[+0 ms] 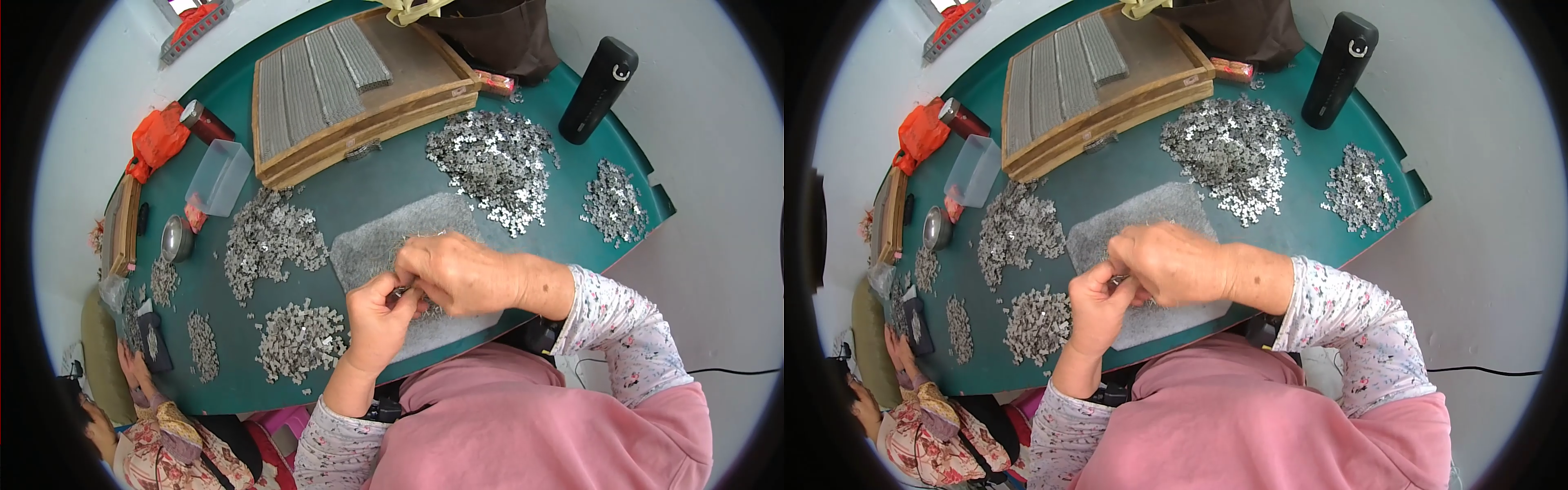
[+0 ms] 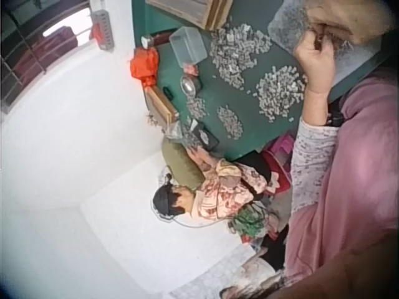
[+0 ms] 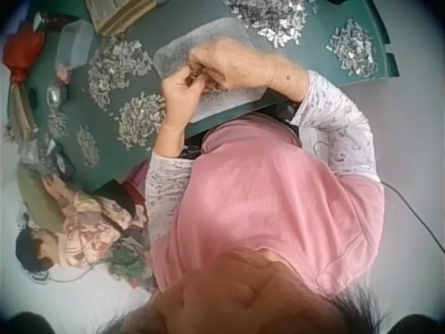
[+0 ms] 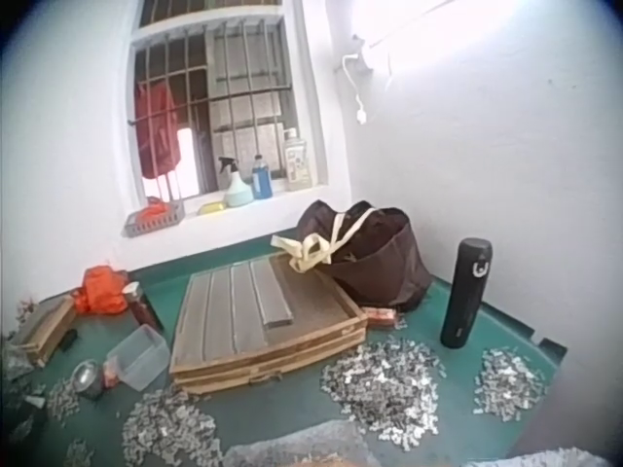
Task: Manually sort and arrange small metal slider components on a surface.
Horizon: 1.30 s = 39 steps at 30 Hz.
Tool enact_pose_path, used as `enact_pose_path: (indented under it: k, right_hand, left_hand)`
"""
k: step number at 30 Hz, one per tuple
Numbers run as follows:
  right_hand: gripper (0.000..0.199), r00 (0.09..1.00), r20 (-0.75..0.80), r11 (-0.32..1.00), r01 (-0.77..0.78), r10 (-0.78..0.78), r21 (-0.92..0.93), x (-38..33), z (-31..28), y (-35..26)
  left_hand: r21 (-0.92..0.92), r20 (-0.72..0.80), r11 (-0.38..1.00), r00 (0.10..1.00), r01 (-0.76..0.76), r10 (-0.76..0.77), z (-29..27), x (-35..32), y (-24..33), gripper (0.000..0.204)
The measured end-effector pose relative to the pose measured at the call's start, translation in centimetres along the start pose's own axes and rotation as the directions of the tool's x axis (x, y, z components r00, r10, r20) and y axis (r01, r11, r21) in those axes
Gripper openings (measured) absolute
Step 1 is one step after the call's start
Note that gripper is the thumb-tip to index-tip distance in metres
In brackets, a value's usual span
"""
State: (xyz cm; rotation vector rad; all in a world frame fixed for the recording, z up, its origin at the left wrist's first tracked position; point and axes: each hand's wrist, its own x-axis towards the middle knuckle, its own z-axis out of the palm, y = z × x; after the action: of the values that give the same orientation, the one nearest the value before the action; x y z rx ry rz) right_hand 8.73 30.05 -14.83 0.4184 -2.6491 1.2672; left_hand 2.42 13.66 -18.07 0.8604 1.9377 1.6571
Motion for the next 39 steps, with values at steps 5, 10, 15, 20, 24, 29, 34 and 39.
enact_pose_path:
  k: [5,10,15,20,24,29,34,39]
  right_hand:
    - [0.023,0.996,-0.085,1.000,0.000,0.002,0.021,-0.3,0.5,0.9]
    - [0.028,0.959,-0.245,0.985,0.111,-0.141,-0.134,-1.3,1.4,1.0]
    - [0.032,0.924,-0.312,0.949,0.130,-0.221,-0.288,-1.6,1.6,1.0]
    - [0.037,0.918,-0.354,0.976,0.122,-0.181,-0.181,-1.7,1.5,2.0]
    - [0.033,0.905,-0.396,0.987,0.127,-0.157,-0.101,-1.8,1.8,2.3]
    - [0.031,0.910,-0.378,0.982,0.126,-0.171,-0.141,-1.9,2.3,1.7]
    - [0.026,0.924,-0.381,0.999,0.032,-0.032,-0.006,-2.4,1.5,1.0]
    - [0.017,0.922,-0.382,0.889,-0.231,0.069,-0.396,-5.0,-2.6,4.1]
  left_hand:
    - [-0.276,0.096,0.936,0.975,0.217,-0.198,-0.4,0.4,0.2,0.006]
    - [-0.533,0.167,0.764,0.930,0.364,-0.327,-1.7,0.9,-0.2,0.009]
    - [-0.595,0.168,0.690,0.904,0.412,-0.394,-1.3,1.0,0.1,0.010]
    - [-0.722,0.270,0.516,0.875,0.460,-0.403,-1.7,1.1,0.8,0.015]
    - [-0.721,0.293,0.503,0.868,0.476,-0.401,-1.6,1.1,0.8,0.017]
    - [-0.570,0.228,0.673,0.878,0.471,-0.421,-1.2,0.8,0.2,0.016]
    - [-0.529,0.131,0.756,0.917,0.386,-0.376,-1.1,1.1,0.3,0.013]
    - [-0.500,0.101,0.779,0.918,0.379,-0.382,-1.6,1.4,0.4,0.020]
